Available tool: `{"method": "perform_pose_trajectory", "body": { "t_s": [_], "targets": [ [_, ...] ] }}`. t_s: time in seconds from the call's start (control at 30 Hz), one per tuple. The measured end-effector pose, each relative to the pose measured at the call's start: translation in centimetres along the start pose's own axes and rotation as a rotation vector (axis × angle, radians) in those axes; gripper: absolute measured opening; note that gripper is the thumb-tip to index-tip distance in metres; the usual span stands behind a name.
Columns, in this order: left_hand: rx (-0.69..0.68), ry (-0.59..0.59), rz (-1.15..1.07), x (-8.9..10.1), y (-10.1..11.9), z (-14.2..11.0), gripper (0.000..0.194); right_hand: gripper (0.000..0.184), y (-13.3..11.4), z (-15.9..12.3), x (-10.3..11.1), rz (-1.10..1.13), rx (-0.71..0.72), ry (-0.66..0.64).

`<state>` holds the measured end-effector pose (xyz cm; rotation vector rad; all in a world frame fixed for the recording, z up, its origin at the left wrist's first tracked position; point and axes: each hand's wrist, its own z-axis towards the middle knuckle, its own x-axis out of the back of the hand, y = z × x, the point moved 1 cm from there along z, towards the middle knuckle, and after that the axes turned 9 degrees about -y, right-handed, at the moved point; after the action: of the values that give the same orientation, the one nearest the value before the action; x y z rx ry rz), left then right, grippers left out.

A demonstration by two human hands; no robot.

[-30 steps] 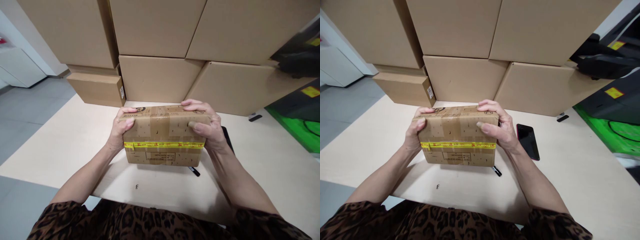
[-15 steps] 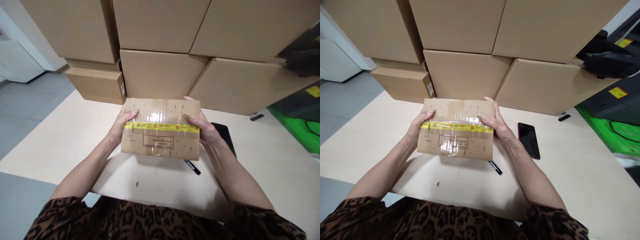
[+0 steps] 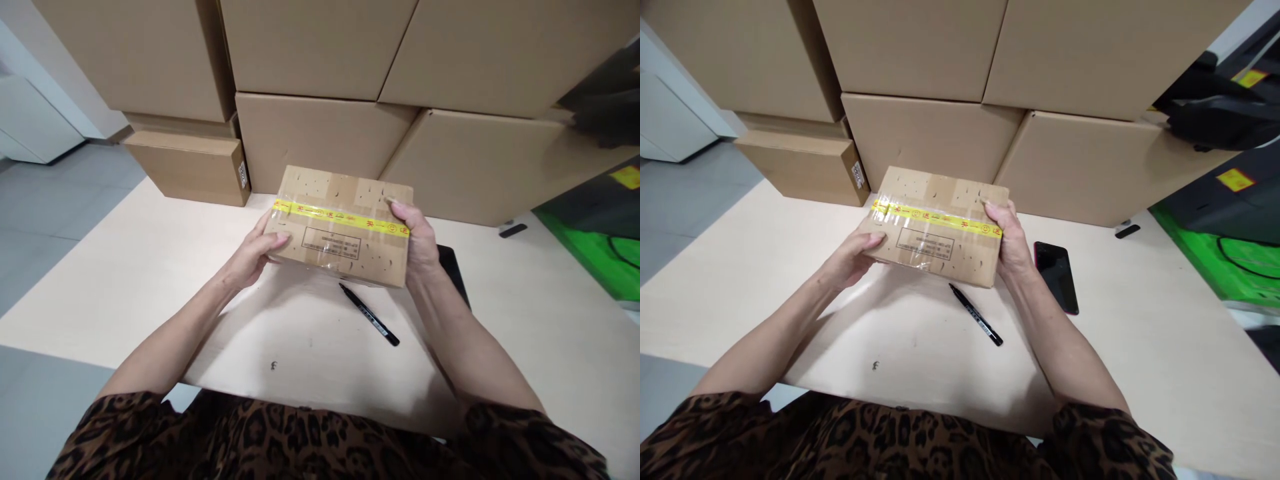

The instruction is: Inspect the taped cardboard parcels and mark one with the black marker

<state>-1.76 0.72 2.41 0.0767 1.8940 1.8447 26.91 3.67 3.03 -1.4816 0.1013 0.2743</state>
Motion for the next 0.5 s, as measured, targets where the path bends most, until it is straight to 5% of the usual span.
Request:
{"method": "perform_pose_trajectory", "body": {
  "t_s": [0.2,0.33,0.5],
  "targets": [
    [0.074,0.129,-0.04,0.9,0.6,0.5,0.057,0.074,0.1,-0.5,-2.0,0.021,0.108,-0.068],
    [0.071,0.021,-0.118,1.7,0.5,0.6,0.065,0.091,0.1,-0.6,-2.5,0.023,0.115,-0.117],
    [0.062,-0.143,-0.055,1.4,0.3,0.3,0.091,0.076,0.1,-0.2,-1.6,0.006,0.063,-0.095]
  ]
}}
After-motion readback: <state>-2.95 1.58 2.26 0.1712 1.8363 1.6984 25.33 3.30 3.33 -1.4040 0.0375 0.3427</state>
